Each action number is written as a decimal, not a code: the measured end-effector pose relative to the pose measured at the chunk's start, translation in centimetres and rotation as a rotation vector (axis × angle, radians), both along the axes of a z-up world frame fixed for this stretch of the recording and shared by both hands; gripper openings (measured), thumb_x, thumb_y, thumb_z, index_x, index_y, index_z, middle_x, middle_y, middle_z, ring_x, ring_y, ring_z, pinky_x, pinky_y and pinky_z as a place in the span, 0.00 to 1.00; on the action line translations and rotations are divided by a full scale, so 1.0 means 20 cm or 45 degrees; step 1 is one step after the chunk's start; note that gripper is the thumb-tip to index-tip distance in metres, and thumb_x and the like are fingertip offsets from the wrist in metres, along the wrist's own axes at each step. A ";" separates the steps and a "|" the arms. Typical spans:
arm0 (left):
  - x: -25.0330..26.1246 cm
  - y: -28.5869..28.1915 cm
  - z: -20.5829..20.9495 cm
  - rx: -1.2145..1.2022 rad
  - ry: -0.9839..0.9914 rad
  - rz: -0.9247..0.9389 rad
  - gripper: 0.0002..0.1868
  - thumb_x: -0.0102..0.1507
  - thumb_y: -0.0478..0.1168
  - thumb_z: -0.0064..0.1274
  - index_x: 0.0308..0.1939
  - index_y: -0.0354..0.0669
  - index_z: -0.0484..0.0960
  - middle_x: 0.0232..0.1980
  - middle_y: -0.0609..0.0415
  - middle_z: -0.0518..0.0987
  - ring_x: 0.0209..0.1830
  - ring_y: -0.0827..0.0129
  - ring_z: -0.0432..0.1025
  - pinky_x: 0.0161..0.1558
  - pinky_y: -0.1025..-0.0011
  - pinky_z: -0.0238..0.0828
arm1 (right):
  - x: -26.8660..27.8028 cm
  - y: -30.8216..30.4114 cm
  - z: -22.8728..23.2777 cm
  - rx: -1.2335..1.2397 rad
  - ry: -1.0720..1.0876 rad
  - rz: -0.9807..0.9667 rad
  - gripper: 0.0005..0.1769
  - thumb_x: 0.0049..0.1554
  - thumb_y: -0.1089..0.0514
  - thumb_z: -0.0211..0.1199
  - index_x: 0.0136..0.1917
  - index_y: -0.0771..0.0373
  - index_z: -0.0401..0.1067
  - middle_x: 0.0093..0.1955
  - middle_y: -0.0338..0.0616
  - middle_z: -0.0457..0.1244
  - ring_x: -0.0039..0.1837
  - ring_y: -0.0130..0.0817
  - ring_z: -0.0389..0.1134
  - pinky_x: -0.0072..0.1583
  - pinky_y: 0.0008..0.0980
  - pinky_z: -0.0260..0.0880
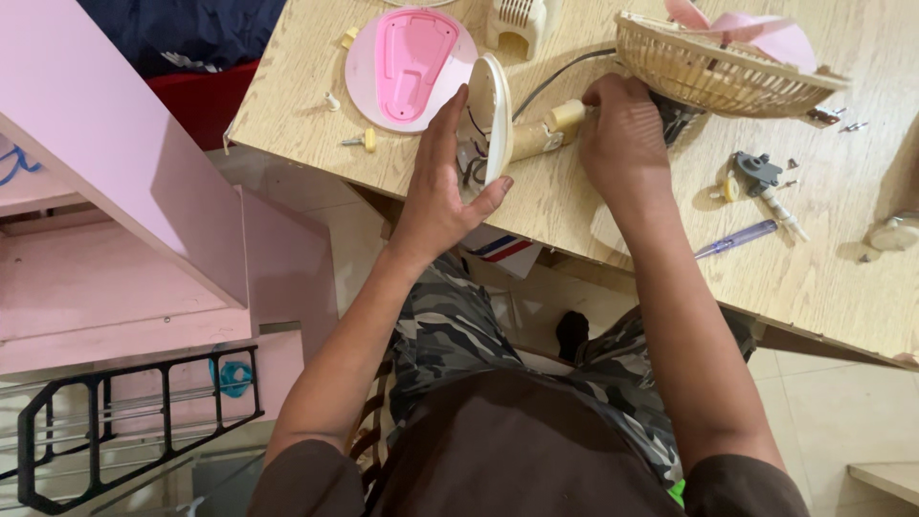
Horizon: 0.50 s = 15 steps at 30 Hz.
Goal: The person disassembles a small electric fan, cleans the motor housing with a cloth, and reassembles the fan components on a wooden table.
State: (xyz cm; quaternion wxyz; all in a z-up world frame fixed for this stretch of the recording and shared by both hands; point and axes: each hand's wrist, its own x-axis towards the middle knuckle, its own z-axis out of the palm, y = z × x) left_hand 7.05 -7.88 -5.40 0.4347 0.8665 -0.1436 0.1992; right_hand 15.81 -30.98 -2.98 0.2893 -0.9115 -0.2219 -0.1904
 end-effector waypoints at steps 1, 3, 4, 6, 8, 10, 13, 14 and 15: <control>0.00 0.00 0.00 0.008 0.001 0.003 0.54 0.66 0.52 0.64 0.83 0.38 0.44 0.83 0.36 0.54 0.85 0.44 0.51 0.83 0.51 0.50 | 0.00 0.00 0.00 0.040 -0.035 0.042 0.08 0.58 0.70 0.60 0.52 0.70 0.71 0.51 0.60 0.65 0.54 0.57 0.69 0.55 0.50 0.70; 0.00 0.00 0.00 -0.004 0.000 -0.002 0.53 0.67 0.52 0.63 0.83 0.38 0.44 0.83 0.36 0.54 0.85 0.45 0.51 0.83 0.51 0.50 | 0.00 -0.01 0.01 0.154 0.080 0.062 0.09 0.60 0.71 0.58 0.55 0.70 0.71 0.53 0.59 0.66 0.55 0.54 0.70 0.56 0.47 0.70; 0.00 0.00 0.00 -0.010 -0.004 -0.006 0.53 0.67 0.53 0.63 0.83 0.38 0.44 0.84 0.36 0.54 0.85 0.45 0.51 0.84 0.51 0.50 | 0.00 -0.01 0.01 0.211 0.134 0.070 0.10 0.61 0.72 0.56 0.56 0.70 0.72 0.53 0.58 0.67 0.55 0.52 0.71 0.56 0.45 0.71; 0.01 0.00 0.00 -0.013 0.014 -0.013 0.53 0.67 0.53 0.63 0.83 0.38 0.43 0.83 0.35 0.53 0.85 0.44 0.50 0.83 0.50 0.49 | -0.01 -0.02 0.01 0.179 0.066 0.056 0.12 0.61 0.72 0.57 0.58 0.69 0.72 0.54 0.59 0.67 0.55 0.52 0.71 0.57 0.45 0.70; 0.01 0.00 -0.01 -0.013 0.032 -0.016 0.54 0.67 0.54 0.62 0.83 0.38 0.43 0.83 0.35 0.53 0.85 0.44 0.50 0.83 0.50 0.50 | -0.02 -0.02 0.01 0.131 0.037 0.040 0.13 0.62 0.71 0.58 0.59 0.68 0.74 0.55 0.59 0.67 0.56 0.53 0.70 0.58 0.46 0.70; 0.01 0.00 -0.01 -0.009 0.037 -0.009 0.54 0.67 0.55 0.62 0.83 0.38 0.43 0.83 0.35 0.53 0.85 0.44 0.51 0.83 0.50 0.51 | -0.03 -0.03 0.03 0.069 0.036 0.032 0.11 0.63 0.71 0.61 0.58 0.67 0.75 0.55 0.58 0.67 0.57 0.55 0.69 0.59 0.48 0.69; 0.01 0.00 -0.01 -0.020 -0.013 -0.010 0.54 0.67 0.54 0.63 0.83 0.39 0.44 0.83 0.34 0.54 0.85 0.44 0.51 0.83 0.50 0.51 | -0.07 -0.03 0.07 0.000 -0.151 0.045 0.19 0.58 0.74 0.57 0.61 0.68 0.75 0.59 0.59 0.67 0.59 0.59 0.69 0.60 0.49 0.69; 0.01 0.00 -0.01 -0.047 -0.023 0.007 0.53 0.67 0.53 0.63 0.83 0.39 0.45 0.82 0.36 0.56 0.84 0.45 0.53 0.82 0.51 0.54 | -0.10 -0.04 0.08 0.024 -0.150 0.055 0.16 0.60 0.74 0.57 0.61 0.69 0.75 0.60 0.59 0.67 0.59 0.59 0.69 0.60 0.49 0.69; 0.00 -0.01 -0.01 -0.074 -0.033 0.024 0.52 0.66 0.52 0.63 0.83 0.40 0.46 0.81 0.37 0.58 0.83 0.46 0.55 0.82 0.52 0.57 | -0.14 -0.05 0.10 0.047 -0.149 0.066 0.14 0.62 0.73 0.57 0.61 0.69 0.74 0.60 0.58 0.67 0.59 0.58 0.70 0.60 0.48 0.70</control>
